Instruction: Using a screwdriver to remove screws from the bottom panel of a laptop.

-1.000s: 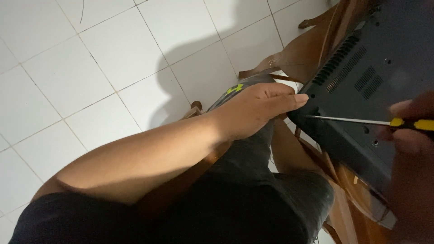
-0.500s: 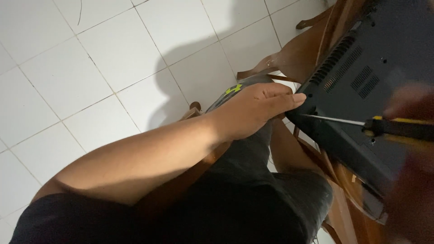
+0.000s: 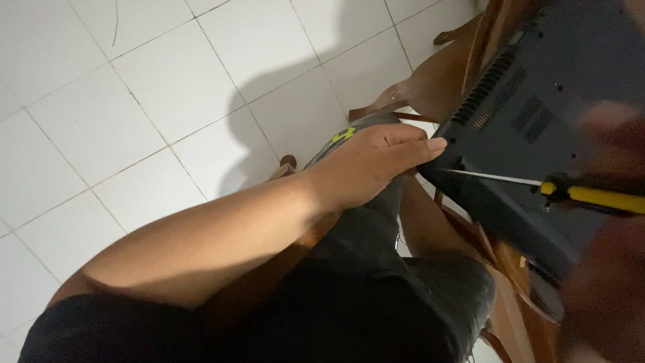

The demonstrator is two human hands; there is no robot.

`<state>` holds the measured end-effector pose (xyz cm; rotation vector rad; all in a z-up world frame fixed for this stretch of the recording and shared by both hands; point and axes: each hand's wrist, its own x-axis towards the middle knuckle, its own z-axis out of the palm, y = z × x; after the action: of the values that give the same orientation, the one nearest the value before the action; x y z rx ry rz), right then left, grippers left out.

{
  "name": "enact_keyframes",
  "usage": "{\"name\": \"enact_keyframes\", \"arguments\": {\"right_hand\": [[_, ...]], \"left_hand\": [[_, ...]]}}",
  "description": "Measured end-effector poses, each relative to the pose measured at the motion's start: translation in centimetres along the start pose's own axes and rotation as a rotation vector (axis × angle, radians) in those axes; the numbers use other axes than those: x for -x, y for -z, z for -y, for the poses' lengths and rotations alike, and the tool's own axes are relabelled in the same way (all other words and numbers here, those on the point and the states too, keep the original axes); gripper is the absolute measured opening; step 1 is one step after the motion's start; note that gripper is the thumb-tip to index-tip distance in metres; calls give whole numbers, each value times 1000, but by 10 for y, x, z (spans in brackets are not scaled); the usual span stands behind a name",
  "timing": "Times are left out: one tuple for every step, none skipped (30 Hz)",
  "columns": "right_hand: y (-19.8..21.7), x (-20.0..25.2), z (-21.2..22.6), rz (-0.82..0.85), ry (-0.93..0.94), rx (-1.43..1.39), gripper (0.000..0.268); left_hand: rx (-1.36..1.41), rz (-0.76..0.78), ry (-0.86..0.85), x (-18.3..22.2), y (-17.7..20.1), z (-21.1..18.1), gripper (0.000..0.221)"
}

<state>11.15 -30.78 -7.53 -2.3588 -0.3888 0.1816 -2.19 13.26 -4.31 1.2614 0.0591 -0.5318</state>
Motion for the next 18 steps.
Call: {"name": "enact_keyframes", "arguments": {"right_hand": [[-36,16,112,7,5,-15,39],[-55,72,215,15,9,-31,40],[-56,67,224,14,8,-32,40],[-57,62,233,19,84,243,36],[-57,58,242,22,155,514,39],[-59,56,243,14,150,516,39],[-60,53,245,37,229,287,56],[-62,50,247,57,306,47,73],[-62,55,248,61,307,45,73],[-62,60,250,32,277,208,54],[-62,66,252,-4,242,368,38],[-62,67,244,-6,240,368,38],[-61,68,236,-60,143,296,27],[-60,69,229,-109,45,219,29],[-60,64,250,-110,48,218,29],[-60,59,271,-41,136,355,46],[-61,55,293,37,221,485,73],[-67,61,284,40,223,483,73]], "left_hand": [[13,2,-9,0,0,2,42],[27,4,-18,-1,-1,4,41],[25,6,-16,1,0,4,41],[10,1,-14,2,0,3,42],[-9,3,-15,1,-1,2,42],[-13,12,-17,0,-1,1,42],[-16,-4,10,1,-1,0,42],[-19,-19,38,2,-1,0,41],[-17,-23,39,1,-1,3,41],[-6,-19,-9,-1,-1,6,40],[1,-9,-58,-3,-2,8,39],[-1,-6,-57,-2,-2,7,39],[-2,-9,-30,-1,-1,5,40],[-4,-13,-4,0,-1,3,41],[-6,-15,-5,-1,-1,5,41],[7,-9,-22,-2,0,7,40],[23,-5,-36,-3,-1,9,39],[23,-9,-35,-1,-1,8,39]]}}
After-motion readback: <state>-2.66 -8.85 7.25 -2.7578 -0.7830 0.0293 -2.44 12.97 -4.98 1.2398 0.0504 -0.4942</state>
